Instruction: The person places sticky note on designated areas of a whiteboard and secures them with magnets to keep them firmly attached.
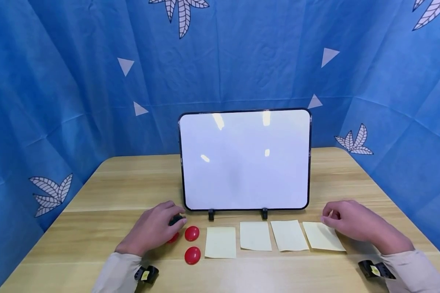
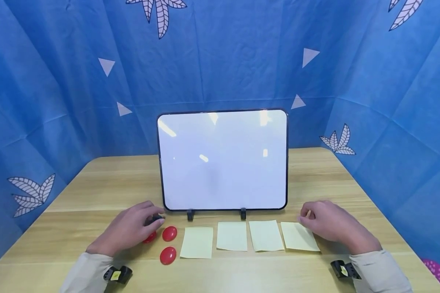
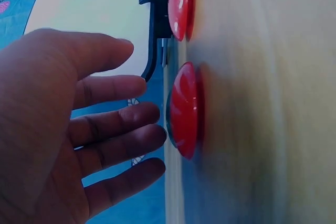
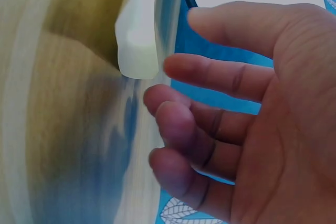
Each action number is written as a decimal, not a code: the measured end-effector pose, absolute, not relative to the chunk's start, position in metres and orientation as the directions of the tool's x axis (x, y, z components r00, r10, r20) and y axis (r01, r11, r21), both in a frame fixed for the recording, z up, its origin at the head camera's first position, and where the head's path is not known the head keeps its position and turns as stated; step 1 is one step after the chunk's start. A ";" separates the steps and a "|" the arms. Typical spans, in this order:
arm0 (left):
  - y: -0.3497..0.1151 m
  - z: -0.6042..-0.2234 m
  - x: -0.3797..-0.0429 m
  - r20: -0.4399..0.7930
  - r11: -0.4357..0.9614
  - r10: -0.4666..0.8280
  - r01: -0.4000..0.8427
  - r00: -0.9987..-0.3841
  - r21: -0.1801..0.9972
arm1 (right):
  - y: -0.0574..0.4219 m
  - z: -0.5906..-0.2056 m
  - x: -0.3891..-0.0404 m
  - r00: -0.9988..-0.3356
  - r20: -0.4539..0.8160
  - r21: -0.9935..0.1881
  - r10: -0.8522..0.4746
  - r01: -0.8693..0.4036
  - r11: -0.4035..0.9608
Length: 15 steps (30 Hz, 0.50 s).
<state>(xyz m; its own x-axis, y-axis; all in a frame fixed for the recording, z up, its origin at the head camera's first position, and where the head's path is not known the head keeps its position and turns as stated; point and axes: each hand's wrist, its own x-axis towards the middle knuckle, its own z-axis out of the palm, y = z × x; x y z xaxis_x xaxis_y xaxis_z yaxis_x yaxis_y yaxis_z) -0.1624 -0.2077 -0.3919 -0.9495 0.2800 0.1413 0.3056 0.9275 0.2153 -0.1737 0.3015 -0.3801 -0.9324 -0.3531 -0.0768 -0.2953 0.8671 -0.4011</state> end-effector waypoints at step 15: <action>-0.202 -0.394 -0.157 0.119 0.887 0.379 0.397 -0.917 0.236 | 0.305 -0.389 -0.174 -0.917 -0.095 -0.435 -0.387 -0.311 0.845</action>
